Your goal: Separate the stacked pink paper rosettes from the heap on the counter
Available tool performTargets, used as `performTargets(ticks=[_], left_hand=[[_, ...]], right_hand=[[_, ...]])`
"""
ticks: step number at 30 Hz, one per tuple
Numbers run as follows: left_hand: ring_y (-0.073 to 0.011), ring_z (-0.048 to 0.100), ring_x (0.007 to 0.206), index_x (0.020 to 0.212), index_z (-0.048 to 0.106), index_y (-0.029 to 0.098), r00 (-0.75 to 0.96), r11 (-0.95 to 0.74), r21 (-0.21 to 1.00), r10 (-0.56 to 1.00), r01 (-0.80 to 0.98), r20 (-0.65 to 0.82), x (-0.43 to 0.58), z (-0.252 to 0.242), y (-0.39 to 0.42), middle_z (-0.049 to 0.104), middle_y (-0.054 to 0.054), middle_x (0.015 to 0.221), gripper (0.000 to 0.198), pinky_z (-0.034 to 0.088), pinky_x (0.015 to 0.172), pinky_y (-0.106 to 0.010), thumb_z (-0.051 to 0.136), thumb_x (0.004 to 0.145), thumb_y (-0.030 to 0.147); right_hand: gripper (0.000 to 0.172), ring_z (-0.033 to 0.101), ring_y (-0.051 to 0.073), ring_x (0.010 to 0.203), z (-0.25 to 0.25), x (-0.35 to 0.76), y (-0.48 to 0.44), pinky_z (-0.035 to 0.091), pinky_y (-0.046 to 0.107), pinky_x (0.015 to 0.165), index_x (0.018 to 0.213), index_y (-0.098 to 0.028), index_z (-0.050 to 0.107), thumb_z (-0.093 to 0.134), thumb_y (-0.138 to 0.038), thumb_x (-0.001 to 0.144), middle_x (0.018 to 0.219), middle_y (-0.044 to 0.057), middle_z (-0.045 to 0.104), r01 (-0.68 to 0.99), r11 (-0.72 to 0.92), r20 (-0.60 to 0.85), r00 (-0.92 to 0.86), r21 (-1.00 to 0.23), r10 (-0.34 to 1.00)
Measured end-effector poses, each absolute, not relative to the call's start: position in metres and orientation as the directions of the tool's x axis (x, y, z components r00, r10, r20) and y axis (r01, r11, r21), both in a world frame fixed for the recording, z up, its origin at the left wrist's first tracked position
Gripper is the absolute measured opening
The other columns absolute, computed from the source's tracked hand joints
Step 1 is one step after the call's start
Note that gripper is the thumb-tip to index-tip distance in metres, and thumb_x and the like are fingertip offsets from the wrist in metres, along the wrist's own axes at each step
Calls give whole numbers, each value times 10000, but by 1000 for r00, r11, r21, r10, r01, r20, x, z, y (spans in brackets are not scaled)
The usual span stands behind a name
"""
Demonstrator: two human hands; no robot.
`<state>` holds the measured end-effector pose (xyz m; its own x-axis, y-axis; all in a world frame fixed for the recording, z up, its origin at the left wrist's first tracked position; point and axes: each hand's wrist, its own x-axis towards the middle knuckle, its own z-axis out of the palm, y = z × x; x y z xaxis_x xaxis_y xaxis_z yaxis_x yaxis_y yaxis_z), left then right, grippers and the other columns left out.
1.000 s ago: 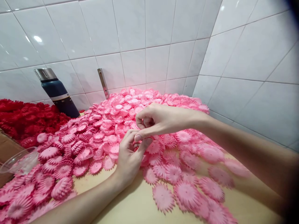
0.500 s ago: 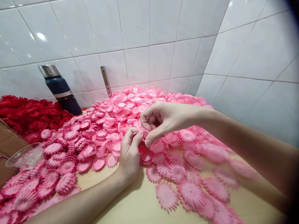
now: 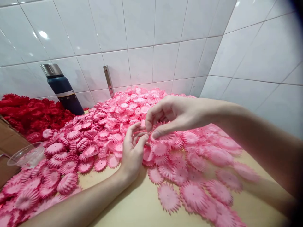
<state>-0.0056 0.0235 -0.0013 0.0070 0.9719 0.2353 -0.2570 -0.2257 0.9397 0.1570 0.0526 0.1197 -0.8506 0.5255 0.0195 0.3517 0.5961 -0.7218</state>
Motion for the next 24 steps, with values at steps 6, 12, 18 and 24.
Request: performTargets(ticks=[6,12,18,24], left_hand=[[-143,565,794,887,611,182,85,-242,927,957,-286,276,-9,0,20,602,-34,871,185,476,688,-262,487,911,318],[-136,548,764,862,625,211,115,-313,940,937,-134,329,-8,1,18,603,-19,824,71,458,710,-252,599,868,276],[-110,512,700,815,551,205,57,-264,947,959,-185,278,-9,-1,19,556,8,784,114,436,658,-227,573,881,296],[-133,547,868,967,536,213,143,-289,923,933,-255,331,-10,0,16,577,-16,956,105,458,779,-252,570,869,203]], right_hand=[[153,612,129,672,114,156,58,449,248,567,898,-154,629,653,-269,800,775,22,681,470,631,112,-741,-617,662],[151,609,128,664,108,149,56,436,239,543,798,-154,591,674,-277,769,753,22,656,505,641,165,-697,-578,698],[153,607,130,676,109,154,57,419,234,535,885,-182,581,661,-261,781,788,13,669,504,640,116,-727,-579,677],[182,486,82,520,107,152,55,338,216,465,950,-195,527,614,-315,844,644,-40,578,524,662,131,-723,-536,678]])
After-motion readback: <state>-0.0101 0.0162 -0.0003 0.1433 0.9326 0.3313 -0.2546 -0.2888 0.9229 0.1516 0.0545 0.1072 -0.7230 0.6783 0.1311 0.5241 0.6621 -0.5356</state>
